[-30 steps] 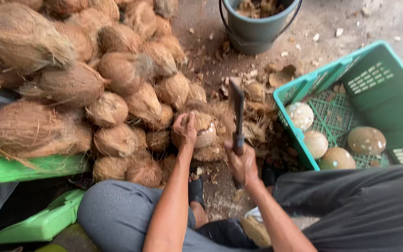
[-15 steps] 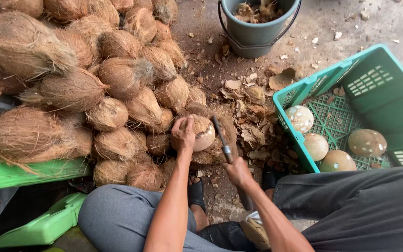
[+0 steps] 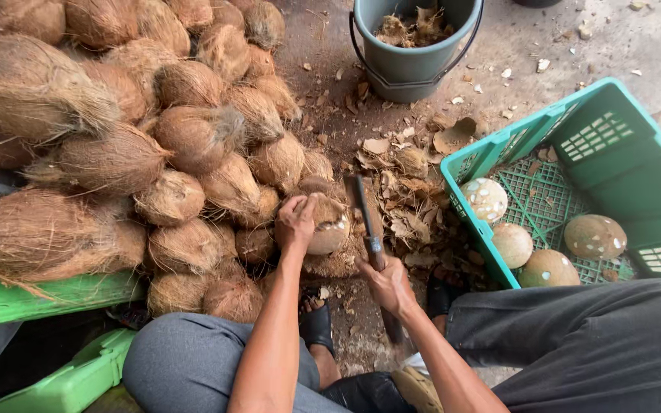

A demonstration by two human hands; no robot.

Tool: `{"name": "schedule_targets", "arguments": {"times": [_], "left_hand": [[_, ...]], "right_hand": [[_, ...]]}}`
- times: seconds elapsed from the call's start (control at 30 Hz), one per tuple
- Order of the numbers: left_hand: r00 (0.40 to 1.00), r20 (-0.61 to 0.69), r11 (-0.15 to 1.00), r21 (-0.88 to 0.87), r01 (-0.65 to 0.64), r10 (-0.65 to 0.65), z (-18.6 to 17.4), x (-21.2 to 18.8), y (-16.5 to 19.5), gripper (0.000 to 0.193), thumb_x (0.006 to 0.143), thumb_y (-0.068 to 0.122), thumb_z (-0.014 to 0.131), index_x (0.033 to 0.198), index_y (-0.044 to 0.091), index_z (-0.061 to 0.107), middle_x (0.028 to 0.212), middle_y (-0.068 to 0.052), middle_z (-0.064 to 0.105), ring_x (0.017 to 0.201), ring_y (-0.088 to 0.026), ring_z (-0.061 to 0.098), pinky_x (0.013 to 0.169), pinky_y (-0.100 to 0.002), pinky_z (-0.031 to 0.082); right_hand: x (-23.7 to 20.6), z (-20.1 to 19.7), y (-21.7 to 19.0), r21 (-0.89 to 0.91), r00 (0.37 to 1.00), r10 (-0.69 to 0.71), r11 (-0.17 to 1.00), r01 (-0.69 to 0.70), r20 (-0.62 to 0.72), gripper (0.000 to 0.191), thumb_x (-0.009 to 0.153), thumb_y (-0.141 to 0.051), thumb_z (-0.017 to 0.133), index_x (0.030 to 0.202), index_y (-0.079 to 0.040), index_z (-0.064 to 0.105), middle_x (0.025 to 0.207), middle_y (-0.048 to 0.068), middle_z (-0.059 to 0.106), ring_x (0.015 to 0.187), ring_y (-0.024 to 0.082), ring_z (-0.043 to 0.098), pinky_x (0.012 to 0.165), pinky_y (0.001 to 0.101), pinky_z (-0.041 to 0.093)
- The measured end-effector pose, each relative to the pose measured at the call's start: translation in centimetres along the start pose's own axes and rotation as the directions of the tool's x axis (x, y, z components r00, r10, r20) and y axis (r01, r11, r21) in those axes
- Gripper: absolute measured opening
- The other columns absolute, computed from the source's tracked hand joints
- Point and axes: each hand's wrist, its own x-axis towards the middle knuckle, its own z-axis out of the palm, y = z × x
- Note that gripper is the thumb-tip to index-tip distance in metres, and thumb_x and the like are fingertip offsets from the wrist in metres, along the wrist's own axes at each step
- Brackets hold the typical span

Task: The person sits on the ground beside a large pile of husked and unhusked coconuts and uses a machete to chop the outer husk off coconuts one at a time, striking the coconut against a blade fixed in a block, then tosses the husked coconuts into a green plastic crate.

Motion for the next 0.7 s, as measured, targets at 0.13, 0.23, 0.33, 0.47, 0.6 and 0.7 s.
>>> {"name": "schedule_targets", "arguments": {"times": [0.13, 0.23, 0.33, 0.47, 0.6, 0.7], "left_hand": [[0.997, 0.033, 0.996, 0.049, 0.072, -0.073, 0.0, 0.1, -0.6, 0.047, 0.093, 0.059, 0.054, 0.112, 0.019, 0.071, 0.1, -0.007, 0.073, 0.075, -0.021, 0.07, 0.057, -0.04, 0.056], [1.0, 0.013, 0.998, 0.055, 0.018, -0.019, 0.8, 0.7, -1.8, 0.052, 0.095, 0.062, 0.05, 0.109, 0.018, 0.072, 0.099, -0.007, 0.073, 0.076, -0.019, 0.07, 0.058, -0.038, 0.057], [0.999, -0.028, 0.999, 0.024, 0.04, -0.039, 1.3, 1.3, -3.2, 0.051, 0.092, 0.063, 0.056, 0.106, 0.018, 0.075, 0.098, -0.006, 0.075, 0.078, -0.021, 0.069, 0.062, -0.037, 0.054], [0.916, -0.112, 0.915, 0.176, -0.363, 0.385, 1.0, 1.3, -4.1, 0.05, 0.1, 0.062, 0.049, 0.112, 0.02, 0.074, 0.107, -0.006, 0.074, 0.088, -0.02, 0.069, 0.071, -0.035, 0.056], [1.0, -0.021, 0.999, 0.032, 0.014, -0.013, 0.9, 0.9, -2.8, 0.053, 0.092, 0.066, 0.053, 0.107, 0.02, 0.073, 0.096, -0.006, 0.074, 0.079, -0.021, 0.069, 0.064, -0.039, 0.055], [0.997, -0.035, 0.998, 0.011, 0.065, -0.065, 0.5, 0.4, -1.5, 0.053, 0.089, 0.066, 0.053, 0.108, 0.021, 0.074, 0.094, -0.005, 0.075, 0.078, -0.021, 0.069, 0.064, -0.039, 0.055]], "right_hand": [[0.1, 0.0, 0.2, 0.297, 0.996, -0.081, 0.951, 0.087, -0.035, 0.048, 0.099, -0.035, 0.068, 0.068, -0.001, 0.057, 0.053, 0.004, 0.052, 0.041, 0.015, 0.051, 0.039, 0.0357, 0.041], [0.2, 0.3, 0.2, 0.133, 0.998, 0.036, 0.991, -0.03, -0.047, 0.051, 0.103, -0.038, 0.066, 0.071, 0.001, 0.056, 0.059, 0.003, 0.052, 0.046, 0.014, 0.043, 0.042, 0.0345, 0.038], [0.0, 0.4, -0.2, -0.214, 0.948, 0.298, 0.939, -0.27, 0.112, 0.036, 0.095, -0.039, 0.068, 0.072, -0.012, 0.07, 0.056, 0.003, 0.055, 0.046, 0.014, 0.049, 0.045, 0.0341, 0.04], [0.1, 0.4, -0.1, 0.014, 0.996, 0.085, 0.996, -0.085, -0.023, 0.041, 0.092, -0.039, 0.07, 0.072, -0.005, 0.06, 0.056, 0.003, 0.054, 0.047, 0.013, 0.05, 0.044, 0.0337, 0.04], [1.4, 0.9, 2.0, 0.089, 0.996, 0.089, 0.992, -0.088, -0.015, 0.039, 0.093, -0.038, 0.069, 0.076, -0.005, 0.058, 0.058, 0.0, 0.055, 0.046, 0.013, 0.048, 0.042, 0.0346, 0.043], [1.8, 1.1, 3.9, -0.068, 0.945, 0.308, 0.951, -0.302, 0.107, 0.035, 0.094, -0.035, 0.069, 0.076, -0.006, 0.061, 0.058, 0.001, 0.056, 0.044, 0.015, 0.048, 0.042, 0.0357, 0.043]]}}
